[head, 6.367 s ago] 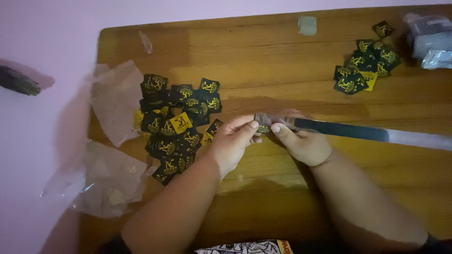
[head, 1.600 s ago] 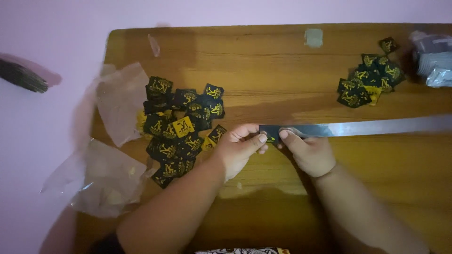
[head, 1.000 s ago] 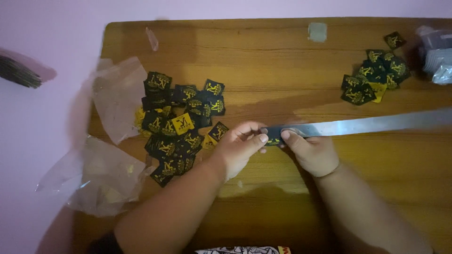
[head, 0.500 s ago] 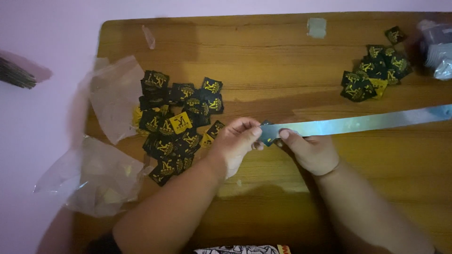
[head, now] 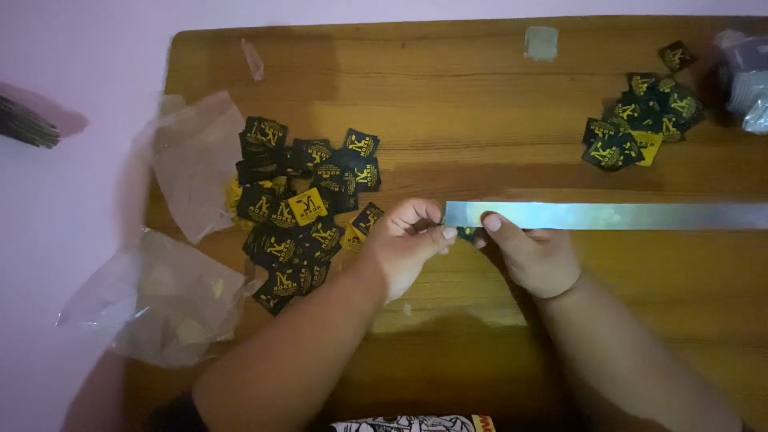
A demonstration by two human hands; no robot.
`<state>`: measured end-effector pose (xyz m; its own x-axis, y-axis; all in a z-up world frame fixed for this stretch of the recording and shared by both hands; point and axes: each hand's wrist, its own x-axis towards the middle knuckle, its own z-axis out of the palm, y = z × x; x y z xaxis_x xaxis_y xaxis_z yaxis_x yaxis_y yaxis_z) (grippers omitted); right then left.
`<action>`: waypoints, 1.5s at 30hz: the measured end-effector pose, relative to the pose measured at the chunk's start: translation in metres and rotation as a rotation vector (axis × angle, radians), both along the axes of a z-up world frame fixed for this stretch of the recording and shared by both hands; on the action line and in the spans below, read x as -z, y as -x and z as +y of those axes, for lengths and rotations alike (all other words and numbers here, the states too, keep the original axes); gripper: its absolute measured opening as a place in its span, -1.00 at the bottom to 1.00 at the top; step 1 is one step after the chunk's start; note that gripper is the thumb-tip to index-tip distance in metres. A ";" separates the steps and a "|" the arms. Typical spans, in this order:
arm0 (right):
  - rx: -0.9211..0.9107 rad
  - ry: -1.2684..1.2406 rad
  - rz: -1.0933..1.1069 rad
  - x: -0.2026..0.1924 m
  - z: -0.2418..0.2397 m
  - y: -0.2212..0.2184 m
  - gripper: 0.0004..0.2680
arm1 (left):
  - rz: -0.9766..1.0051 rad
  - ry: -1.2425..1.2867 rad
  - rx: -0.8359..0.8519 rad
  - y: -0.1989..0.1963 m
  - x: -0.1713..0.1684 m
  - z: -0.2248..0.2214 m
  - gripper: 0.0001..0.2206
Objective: Measuring the dimensions of small clothing labels using a metal ruler to ensure quality standards.
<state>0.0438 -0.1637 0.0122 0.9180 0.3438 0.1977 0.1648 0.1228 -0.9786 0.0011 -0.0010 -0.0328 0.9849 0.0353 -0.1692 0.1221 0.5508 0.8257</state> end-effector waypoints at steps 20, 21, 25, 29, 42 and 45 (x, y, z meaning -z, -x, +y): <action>0.010 0.175 -0.064 -0.004 -0.005 -0.001 -0.88 | 0.003 0.049 0.015 -0.001 -0.009 0.000 -0.80; 0.018 0.210 -0.071 -0.005 -0.005 -0.002 -0.89 | -0.004 0.037 0.036 -0.002 -0.007 0.000 -0.82; 0.059 0.155 -0.042 -0.002 0.006 0.004 -0.92 | -0.017 0.051 0.023 0.000 -0.010 0.001 -0.83; 0.087 -0.214 0.348 0.001 0.007 0.007 -0.83 | 0.051 0.014 0.000 0.000 -0.023 0.003 -0.84; 0.155 -0.029 0.709 -0.040 0.036 0.035 -0.92 | -0.016 0.033 0.127 -0.013 -0.018 0.008 -0.94; 0.204 -0.018 0.617 -0.029 0.028 0.031 -0.93 | -0.064 -0.039 0.147 -0.008 -0.031 0.007 -0.93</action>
